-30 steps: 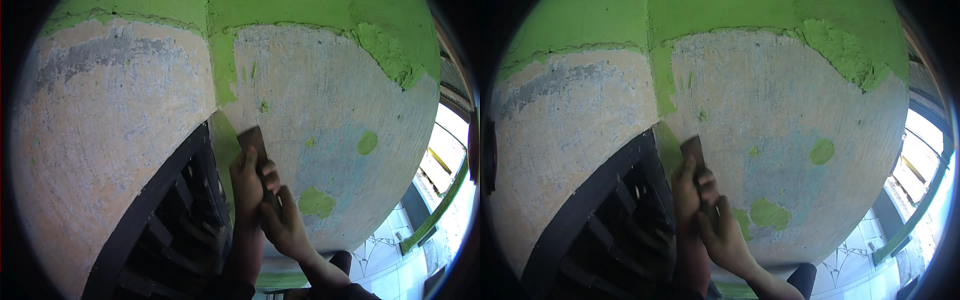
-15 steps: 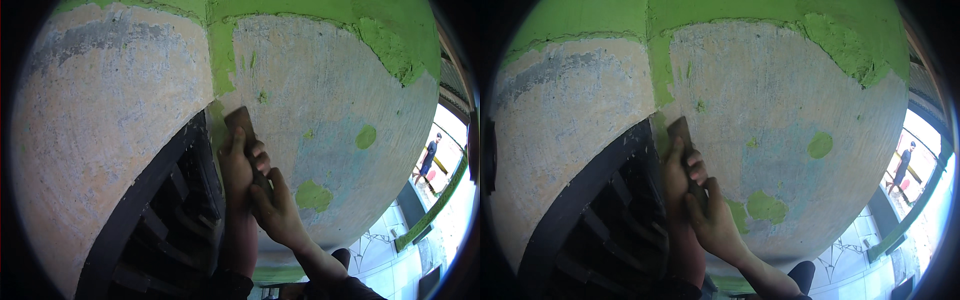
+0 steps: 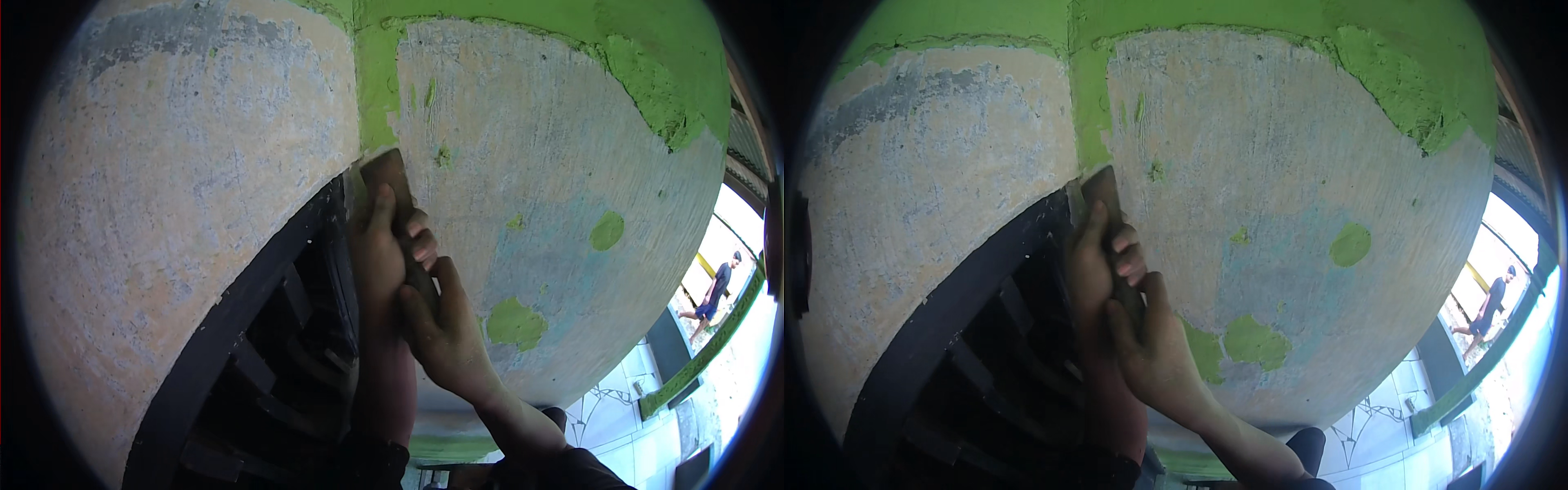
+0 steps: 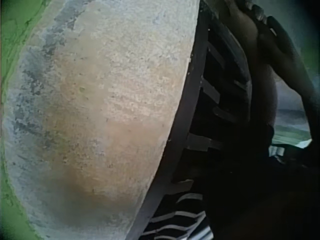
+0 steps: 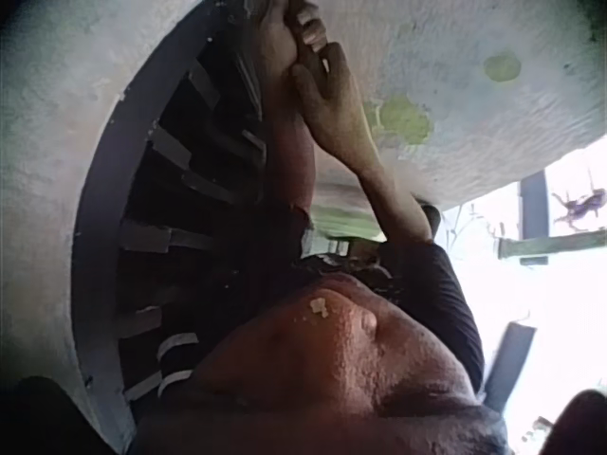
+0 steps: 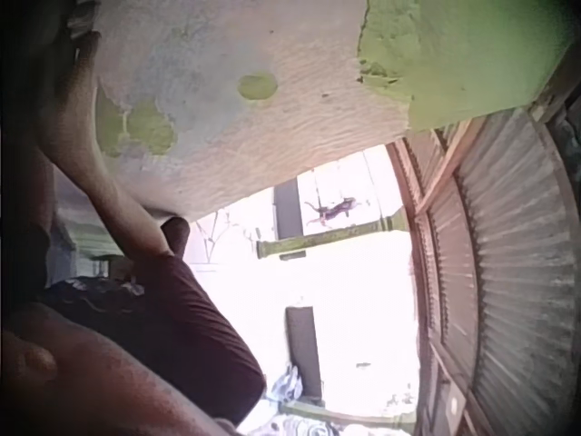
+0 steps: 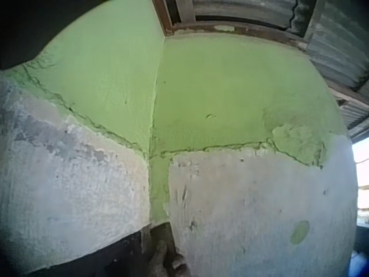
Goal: The person scrapes old paint off a wall using a metal putty knife.
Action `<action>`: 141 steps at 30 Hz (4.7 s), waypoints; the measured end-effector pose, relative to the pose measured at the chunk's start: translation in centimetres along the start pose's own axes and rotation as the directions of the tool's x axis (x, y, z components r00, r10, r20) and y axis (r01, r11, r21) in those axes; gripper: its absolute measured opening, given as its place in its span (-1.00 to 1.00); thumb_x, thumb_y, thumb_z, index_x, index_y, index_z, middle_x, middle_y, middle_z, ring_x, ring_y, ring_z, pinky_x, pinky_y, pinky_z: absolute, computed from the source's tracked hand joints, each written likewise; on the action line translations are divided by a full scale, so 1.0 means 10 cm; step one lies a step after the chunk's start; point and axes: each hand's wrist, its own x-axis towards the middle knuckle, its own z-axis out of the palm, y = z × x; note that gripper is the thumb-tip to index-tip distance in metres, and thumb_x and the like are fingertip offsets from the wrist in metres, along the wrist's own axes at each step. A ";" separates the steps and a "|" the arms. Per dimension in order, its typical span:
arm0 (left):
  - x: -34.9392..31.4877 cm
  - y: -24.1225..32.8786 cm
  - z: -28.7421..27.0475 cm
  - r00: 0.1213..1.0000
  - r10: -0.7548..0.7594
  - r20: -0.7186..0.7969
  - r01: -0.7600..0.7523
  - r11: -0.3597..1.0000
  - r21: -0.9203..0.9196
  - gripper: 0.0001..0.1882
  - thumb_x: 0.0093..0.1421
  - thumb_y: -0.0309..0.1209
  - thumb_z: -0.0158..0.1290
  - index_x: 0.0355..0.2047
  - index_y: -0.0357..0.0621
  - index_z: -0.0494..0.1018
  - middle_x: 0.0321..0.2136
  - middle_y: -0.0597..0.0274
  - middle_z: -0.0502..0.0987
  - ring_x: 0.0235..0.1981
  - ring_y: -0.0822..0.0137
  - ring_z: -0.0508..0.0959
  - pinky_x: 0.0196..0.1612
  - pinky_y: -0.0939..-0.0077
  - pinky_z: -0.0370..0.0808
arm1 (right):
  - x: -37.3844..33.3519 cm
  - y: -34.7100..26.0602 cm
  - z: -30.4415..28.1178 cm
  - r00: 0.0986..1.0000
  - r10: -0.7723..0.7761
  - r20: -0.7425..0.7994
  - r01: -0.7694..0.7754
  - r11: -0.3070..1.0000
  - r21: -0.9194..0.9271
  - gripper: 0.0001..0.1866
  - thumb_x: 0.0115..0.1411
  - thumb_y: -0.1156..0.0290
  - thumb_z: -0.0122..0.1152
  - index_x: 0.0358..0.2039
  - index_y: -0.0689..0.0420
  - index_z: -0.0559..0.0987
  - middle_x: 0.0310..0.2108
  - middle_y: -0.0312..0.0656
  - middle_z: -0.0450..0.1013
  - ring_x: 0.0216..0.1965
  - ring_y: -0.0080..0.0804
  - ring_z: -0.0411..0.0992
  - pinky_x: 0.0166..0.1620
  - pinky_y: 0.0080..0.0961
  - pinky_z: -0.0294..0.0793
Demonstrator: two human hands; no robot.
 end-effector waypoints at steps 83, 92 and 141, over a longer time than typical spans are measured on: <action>-0.46 -0.90 -0.57 0.906 -0.173 0.386 0.279 0.930 -0.240 -0.51 0.37 -0.04 -0.32 -0.32 -0.21 0.39 -0.74 0.32 0.36 -0.76 0.38 0.38 -0.47 0.33 0.47 | -0.63 0.71 -0.17 0.986 0.160 -0.046 -0.145 0.961 0.237 -0.46 0.32 0.23 -0.07 0.16 0.32 0.10 -0.64 -0.38 0.25 -0.66 -0.73 0.17 -0.60 -0.73 0.14; -0.29 -0.67 -0.30 0.935 -0.186 0.301 0.284 0.902 -0.325 -0.54 0.34 0.01 -0.23 -0.41 -0.12 0.38 -0.81 0.42 0.22 -0.85 0.48 0.22 -0.65 0.50 0.36 | -0.51 0.58 -0.20 0.996 0.010 -0.094 -0.014 0.999 -0.042 -0.67 0.31 0.38 -0.10 -0.01 0.35 0.30 -0.56 -0.29 0.35 -0.57 -0.70 0.22 -0.51 -0.68 0.22; -0.28 -0.70 -0.33 0.938 -0.218 0.271 0.294 0.913 -0.282 -0.52 0.31 0.07 -0.22 -0.44 -0.07 0.39 -0.82 0.53 0.17 -0.84 0.54 0.20 -0.65 0.52 0.34 | -0.40 0.42 -0.20 0.989 -0.048 -0.139 0.042 0.998 -0.045 -0.75 0.25 0.46 -0.04 -0.12 0.36 0.39 -0.39 0.06 0.45 -0.33 -0.38 0.43 -0.27 -0.39 0.39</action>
